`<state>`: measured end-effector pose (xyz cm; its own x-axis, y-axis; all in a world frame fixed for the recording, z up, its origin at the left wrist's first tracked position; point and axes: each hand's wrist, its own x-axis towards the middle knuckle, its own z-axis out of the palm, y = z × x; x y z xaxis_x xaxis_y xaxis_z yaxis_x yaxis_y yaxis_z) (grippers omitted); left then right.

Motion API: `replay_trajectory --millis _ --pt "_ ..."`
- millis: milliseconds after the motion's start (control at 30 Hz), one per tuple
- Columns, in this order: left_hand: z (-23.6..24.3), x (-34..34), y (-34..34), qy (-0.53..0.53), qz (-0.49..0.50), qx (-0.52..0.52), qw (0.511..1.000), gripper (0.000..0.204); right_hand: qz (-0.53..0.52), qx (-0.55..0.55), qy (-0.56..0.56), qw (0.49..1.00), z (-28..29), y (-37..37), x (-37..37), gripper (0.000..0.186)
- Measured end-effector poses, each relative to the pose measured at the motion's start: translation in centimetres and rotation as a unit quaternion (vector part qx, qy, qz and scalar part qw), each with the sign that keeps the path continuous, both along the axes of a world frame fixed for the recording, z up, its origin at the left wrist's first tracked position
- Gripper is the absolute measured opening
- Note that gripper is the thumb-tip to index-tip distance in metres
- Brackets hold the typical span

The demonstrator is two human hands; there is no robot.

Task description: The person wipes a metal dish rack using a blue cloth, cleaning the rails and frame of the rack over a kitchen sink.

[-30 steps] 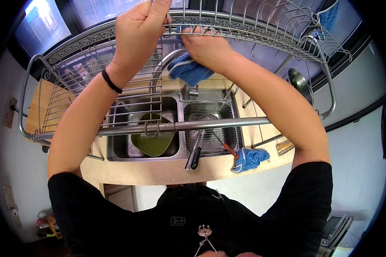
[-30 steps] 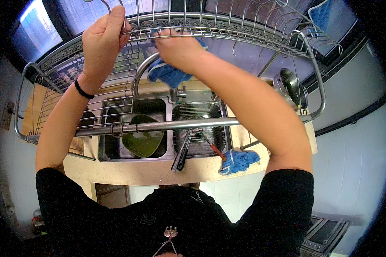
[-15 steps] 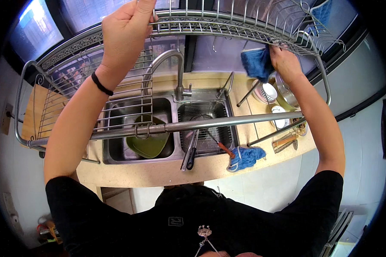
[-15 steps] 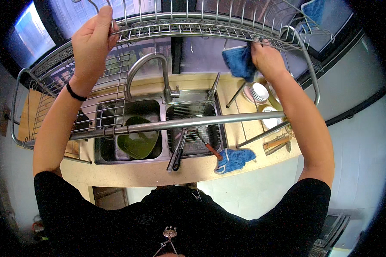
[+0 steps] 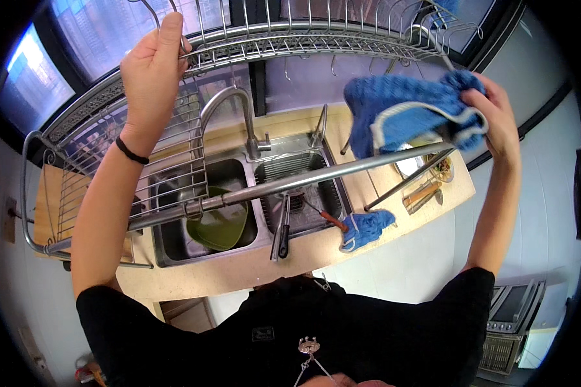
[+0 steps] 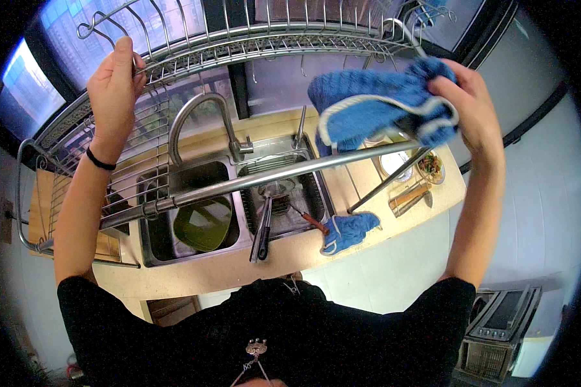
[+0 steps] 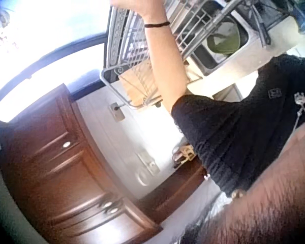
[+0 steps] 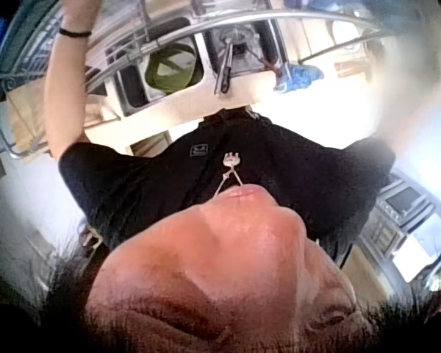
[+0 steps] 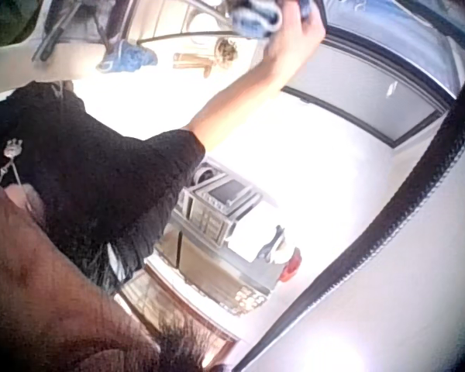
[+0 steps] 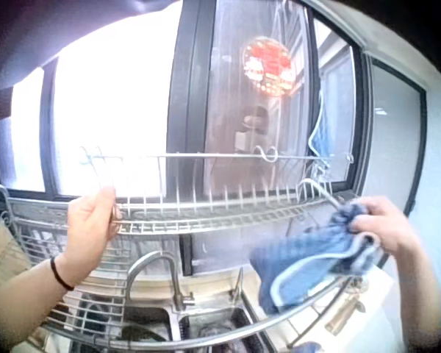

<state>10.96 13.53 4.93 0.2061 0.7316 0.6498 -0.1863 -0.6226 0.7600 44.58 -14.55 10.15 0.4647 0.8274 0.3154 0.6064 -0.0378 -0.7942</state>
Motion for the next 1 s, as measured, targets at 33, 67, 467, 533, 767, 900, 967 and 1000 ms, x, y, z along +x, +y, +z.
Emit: replay_trajectory --millis 33,67,467,533,767,900,967,1000 --pt "-0.1 -0.1 0.0 0.008 0.008 -0.003 1.000 0.042 -0.013 -0.003 -0.015 1.000 -0.3 -1.2 0.0 0.020" --pt "0.2 0.0 -0.2 0.009 0.005 -0.004 1.000 0.042 -0.005 -0.044 -0.032 0.998 -0.8 -3.0 0.9 0.024" --pt "-0.3 0.4 0.3 0.004 0.005 -0.002 1.000 0.045 -0.007 0.119 -0.247 0.962 -10.0 -0.6 -8.3 0.044" --pt "-0.2 0.4 0.1 0.005 0.008 0.007 1.000 0.045 0.044 0.148 -0.294 0.943 -9.9 1.2 -11.5 0.045" --pt "0.1 0.7 -0.6 0.021 0.029 -0.008 0.999 0.044 0.143 0.151 -0.399 0.893 -10.1 7.6 -24.6 0.037" --pt "0.7 0.7 -1.3 0.011 0.021 -0.033 0.999 0.044 0.146 0.154 -0.493 0.843 -10.3 8.6 -26.0 0.038" --pt "0.9 0.6 -1.2 0.010 0.024 -0.043 0.999 0.045 0.123 0.223 -0.507 0.824 -10.9 8.3 -24.2 0.028" --pt "1.0 0.5 -1.2 0.008 0.026 -0.051 0.998 0.045 0.122 0.239 -0.500 0.823 -11.1 8.2 -23.5 0.027"
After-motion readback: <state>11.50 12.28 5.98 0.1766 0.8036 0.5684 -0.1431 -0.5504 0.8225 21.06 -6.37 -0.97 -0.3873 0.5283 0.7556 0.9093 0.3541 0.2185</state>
